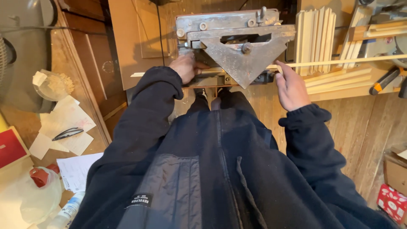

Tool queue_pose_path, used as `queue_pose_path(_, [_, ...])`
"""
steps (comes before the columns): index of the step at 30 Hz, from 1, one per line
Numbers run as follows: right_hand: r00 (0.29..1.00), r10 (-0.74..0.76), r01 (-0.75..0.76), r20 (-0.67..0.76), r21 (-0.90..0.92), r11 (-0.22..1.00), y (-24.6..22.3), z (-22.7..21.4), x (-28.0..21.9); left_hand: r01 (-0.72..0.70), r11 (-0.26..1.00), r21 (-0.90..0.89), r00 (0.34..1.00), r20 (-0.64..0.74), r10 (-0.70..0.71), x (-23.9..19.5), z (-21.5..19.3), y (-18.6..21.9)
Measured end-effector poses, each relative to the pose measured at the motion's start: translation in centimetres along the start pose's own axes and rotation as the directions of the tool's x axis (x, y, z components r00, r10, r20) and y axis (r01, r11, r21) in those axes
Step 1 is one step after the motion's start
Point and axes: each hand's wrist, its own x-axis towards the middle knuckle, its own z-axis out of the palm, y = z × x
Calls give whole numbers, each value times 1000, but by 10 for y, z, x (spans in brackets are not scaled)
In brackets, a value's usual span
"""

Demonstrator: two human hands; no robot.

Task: Cutting wooden mouldings for frames using a manual foot-operated mitre guillotine.

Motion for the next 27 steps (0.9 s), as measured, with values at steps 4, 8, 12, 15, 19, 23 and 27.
queue_pose_path(4, [991, -132, 132, -12, -36, 991, -3, 3, 9, 21, 1000, 9, 1000, -2, -21, -6, -8, 12])
queue_pose_path(8, [999, 25, -23, 34, -46, 999, -9, 6, 24, -17, 1000, 21, 1000, -14, 17, -5, -3, 4])
queue_pose_path(12, [992, 58, -45, 114, -109, 993, -22, 3, 42, 14, 1000, 15, 1000, -5, -14, -7, -9, 13])
queue_pose_path(15, [965, -258, 259, 35, -31, 965, -6, 16, 55, 52, 998, -18, 999, -1, -52, -8, -10, 15])
queue_pose_path(19, [999, -32, 21, 31, 314, 949, 19, 49, 66, 135, 986, -96, 991, 23, -134, -6, -11, 15])
queue_pose_path(23, [973, -229, 229, 7, -67, 971, 19, 49, 67, 80, 997, -19, 997, 16, -80, -9, -16, 24])
queue_pose_path(27, [974, -220, 223, 47, -80, 972, -4, 33, 66, 49, 998, -26, 999, -3, -49, -6, -12, 16])
